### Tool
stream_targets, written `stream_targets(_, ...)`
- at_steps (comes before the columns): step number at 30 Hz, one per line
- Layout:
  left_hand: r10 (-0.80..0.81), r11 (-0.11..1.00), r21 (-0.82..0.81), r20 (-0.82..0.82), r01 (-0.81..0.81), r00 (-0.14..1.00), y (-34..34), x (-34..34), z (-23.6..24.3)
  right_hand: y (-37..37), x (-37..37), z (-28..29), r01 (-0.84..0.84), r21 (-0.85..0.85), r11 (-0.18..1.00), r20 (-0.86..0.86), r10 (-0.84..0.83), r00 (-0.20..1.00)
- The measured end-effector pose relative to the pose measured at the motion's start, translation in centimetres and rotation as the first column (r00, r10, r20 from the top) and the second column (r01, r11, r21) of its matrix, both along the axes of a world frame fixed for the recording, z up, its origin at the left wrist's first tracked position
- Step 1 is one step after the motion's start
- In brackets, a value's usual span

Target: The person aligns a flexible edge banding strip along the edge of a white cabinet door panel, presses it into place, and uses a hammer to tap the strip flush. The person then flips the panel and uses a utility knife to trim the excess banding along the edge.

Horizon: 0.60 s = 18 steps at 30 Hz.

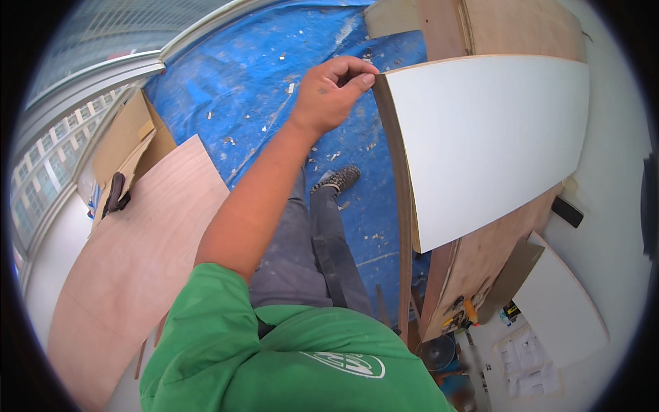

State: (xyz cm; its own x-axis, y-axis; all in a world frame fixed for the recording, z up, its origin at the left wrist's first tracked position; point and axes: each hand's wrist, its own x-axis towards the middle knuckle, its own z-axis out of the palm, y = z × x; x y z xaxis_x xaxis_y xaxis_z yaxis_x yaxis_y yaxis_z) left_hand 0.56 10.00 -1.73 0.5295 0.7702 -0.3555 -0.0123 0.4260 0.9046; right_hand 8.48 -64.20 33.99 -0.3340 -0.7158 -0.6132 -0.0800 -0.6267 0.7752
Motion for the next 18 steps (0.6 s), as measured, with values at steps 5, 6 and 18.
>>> stream_targets(5,0.227,0.931,-0.318,0.127,-0.177,0.966,-3.7,0.3,0.3,-1.7,-1.5,3.0,0.056,-0.016,0.998,0.050,-0.055,0.997)
stream_targets(6,0.206,0.919,-0.360,0.096,-0.159,0.974,-5.2,0.0,0.6,-1.6,-1.7,3.2,0.036,-0.003,0.999,0.055,-0.036,0.998)
stream_targets(18,0.162,0.847,-0.524,0.086,-0.093,0.983,-16.6,-0.5,3.0,-1.6,-1.2,0.2,0.018,0.075,0.997,0.067,-0.023,0.997)
